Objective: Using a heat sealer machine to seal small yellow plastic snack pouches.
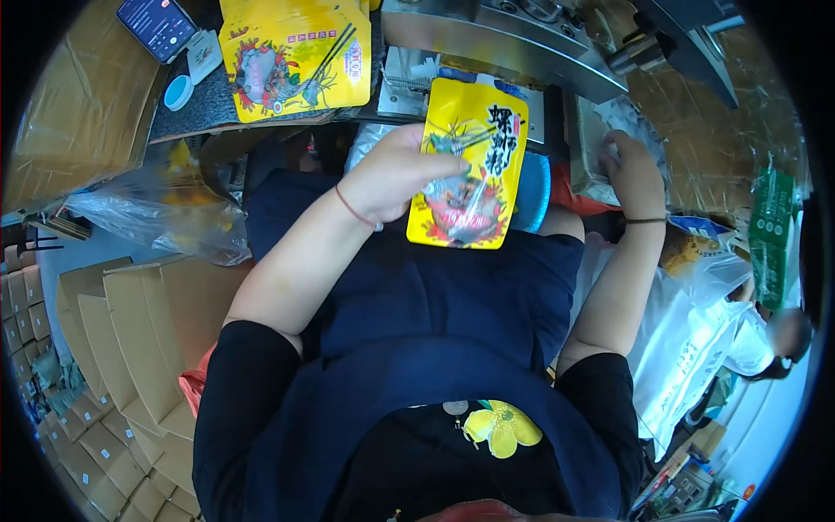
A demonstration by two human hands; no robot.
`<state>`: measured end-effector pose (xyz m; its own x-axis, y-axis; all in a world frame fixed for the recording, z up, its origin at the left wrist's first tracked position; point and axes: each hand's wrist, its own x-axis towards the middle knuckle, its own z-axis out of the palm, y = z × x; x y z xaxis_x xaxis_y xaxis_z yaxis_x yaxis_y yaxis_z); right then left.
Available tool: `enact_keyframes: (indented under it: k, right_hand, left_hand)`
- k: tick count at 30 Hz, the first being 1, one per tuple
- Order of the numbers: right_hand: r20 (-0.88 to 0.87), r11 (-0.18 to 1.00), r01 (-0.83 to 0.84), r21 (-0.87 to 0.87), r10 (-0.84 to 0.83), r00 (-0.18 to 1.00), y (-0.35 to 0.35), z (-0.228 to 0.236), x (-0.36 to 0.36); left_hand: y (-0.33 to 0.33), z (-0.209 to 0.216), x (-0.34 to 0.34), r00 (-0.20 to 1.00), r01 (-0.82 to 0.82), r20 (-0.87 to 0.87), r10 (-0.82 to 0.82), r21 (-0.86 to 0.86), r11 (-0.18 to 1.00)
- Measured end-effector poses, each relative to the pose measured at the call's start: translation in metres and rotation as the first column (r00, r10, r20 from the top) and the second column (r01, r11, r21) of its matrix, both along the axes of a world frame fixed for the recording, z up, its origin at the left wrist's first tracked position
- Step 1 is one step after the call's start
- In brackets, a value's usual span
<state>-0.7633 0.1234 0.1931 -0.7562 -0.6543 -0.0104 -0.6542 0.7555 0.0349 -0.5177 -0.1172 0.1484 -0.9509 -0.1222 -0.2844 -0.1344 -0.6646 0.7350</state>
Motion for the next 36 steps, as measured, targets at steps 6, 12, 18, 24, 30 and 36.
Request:
enact_keyframes:
  k: [6,12,18,24,30,36]
  right_hand:
    - [-0.038,0.962,-0.131,-0.239,0.125,0.991,0.006,-0.024,-0.012]
    - [-0.162,0.858,-0.18,-0.481,0.115,0.98,-0.002,0.009,0.033]
    - [0.071,0.603,-0.392,-0.695,0.6,0.797,-0.042,0.008,0.083]
    - [0.171,0.393,-0.126,-0.911,0.637,0.751,-0.084,0.036,0.12]
    - [0.14,0.555,-0.41,-0.724,0.7,0.7,-0.076,0.034,0.099]
    - [0.254,0.572,-0.163,-0.804,0.578,0.776,-0.066,0.044,0.105]
  left_hand:
    - [-0.015,-0.002,0.003,0.948,-0.306,-0.108,0.301,-0.582,0.754]
    - [-0.088,-0.021,0.06,0.964,0.089,-0.145,0.222,-0.61,-0.787]
    - [-0.05,-0.002,0.068,0.89,-0.371,-0.199,0.411,-0.84,0.396]
    - [-0.01,0.003,0.047,0.992,-0.098,-0.052,0.119,-0.901,0.422]
    - [0.028,0.011,0.039,0.999,-0.043,-0.033,0.033,-0.38,0.924]
    - [0.029,0.003,0.029,0.988,0.147,0.077,-0.136,-0.755,0.639]
